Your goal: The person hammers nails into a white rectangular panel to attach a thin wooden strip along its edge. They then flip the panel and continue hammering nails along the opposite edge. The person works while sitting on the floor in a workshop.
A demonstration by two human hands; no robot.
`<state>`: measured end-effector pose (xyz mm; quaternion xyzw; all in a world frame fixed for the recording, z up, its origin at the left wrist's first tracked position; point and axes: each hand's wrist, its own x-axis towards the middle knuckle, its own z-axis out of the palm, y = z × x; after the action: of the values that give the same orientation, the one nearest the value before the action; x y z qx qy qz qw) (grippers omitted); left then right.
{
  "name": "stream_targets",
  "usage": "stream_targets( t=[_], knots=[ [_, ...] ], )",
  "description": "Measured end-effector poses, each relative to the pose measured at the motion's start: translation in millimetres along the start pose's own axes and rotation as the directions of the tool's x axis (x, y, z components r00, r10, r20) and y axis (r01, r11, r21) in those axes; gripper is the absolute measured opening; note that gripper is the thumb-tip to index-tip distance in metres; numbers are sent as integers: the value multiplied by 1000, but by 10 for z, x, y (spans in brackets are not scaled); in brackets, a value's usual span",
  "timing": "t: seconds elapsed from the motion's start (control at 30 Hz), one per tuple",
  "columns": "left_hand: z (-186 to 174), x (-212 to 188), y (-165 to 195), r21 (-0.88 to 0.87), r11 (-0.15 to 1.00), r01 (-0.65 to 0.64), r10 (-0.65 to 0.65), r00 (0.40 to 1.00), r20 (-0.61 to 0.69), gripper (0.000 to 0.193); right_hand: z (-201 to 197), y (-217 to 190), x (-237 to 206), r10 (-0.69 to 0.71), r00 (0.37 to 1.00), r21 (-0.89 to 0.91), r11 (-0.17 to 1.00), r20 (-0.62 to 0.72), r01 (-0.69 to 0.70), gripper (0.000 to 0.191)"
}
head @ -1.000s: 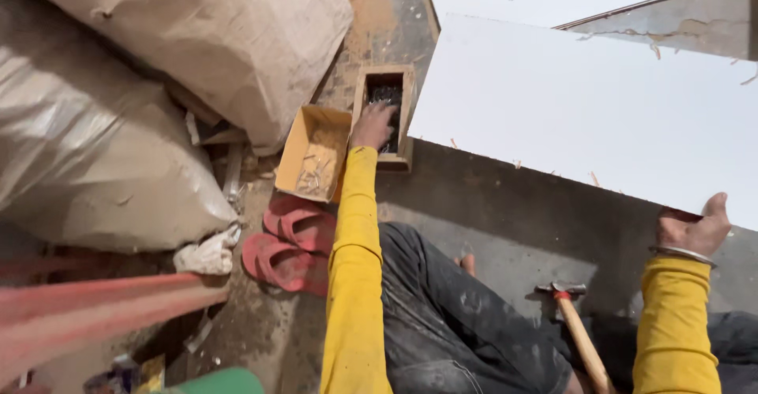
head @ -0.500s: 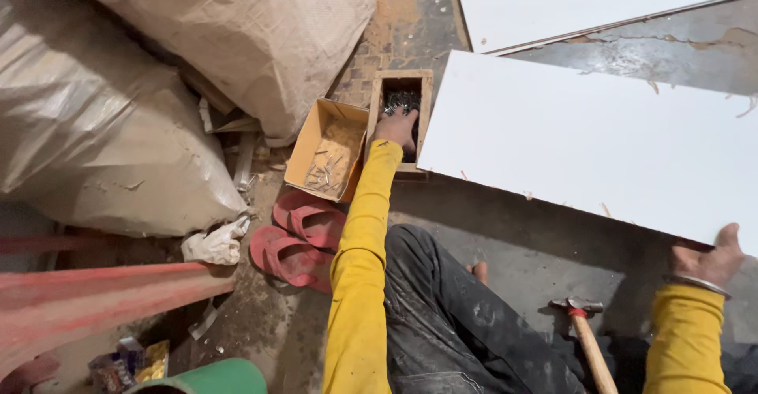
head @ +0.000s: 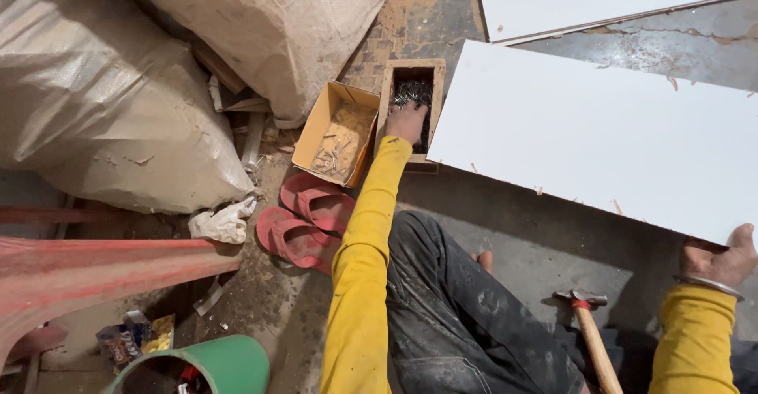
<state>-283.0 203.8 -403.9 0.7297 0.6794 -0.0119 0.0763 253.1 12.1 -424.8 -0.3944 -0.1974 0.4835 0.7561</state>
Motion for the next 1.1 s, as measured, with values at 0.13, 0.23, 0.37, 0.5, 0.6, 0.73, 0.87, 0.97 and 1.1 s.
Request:
stream_targets(
  t=[0.13,0.23,0.37,0.5,0.6,0.73,0.87,0.97,1.1],
  knots=[
    [-26,-9,-7,33,999,-20,21,999,-25,59,-58,27,31,-31,1000,-127,991,2,31,44],
    [-70,-9,-10,-6,999,-32,32,998,-45,60,-1,18,31,-55,995,-185,982,-82,39,43],
    [-146,-55,-26,77,994,-75,76,997,-19,50,52,32,39,-5,996,205,978,-89,24,43],
    [-159,-143,-101,78,981,-176,182,980,-79,52,65,72,13,-71,997,122,990,-21,73,45],
    [-139,-166,-169,60,974,-217,223,965,-136,51,40,112,-20,-38,995,91,995,-90,47,46],
    [-126,-120,-202,28,983,-183,185,980,-68,45,14,126,-29,-39,997,94,995,-62,45,48],
    [-181,-77,-209,-88,975,-204,194,974,-114,57,13,119,-8,28,992,139,990,-121,-11,45],
    [-228,-65,-223,-98,978,-184,181,983,-38,65,7,114,2,23,993,109,994,-115,-11,44],
    [-307,-64,-255,-120,972,-204,206,979,5,63,-15,113,10,26,982,67,998,-189,-14,40]
  ],
)
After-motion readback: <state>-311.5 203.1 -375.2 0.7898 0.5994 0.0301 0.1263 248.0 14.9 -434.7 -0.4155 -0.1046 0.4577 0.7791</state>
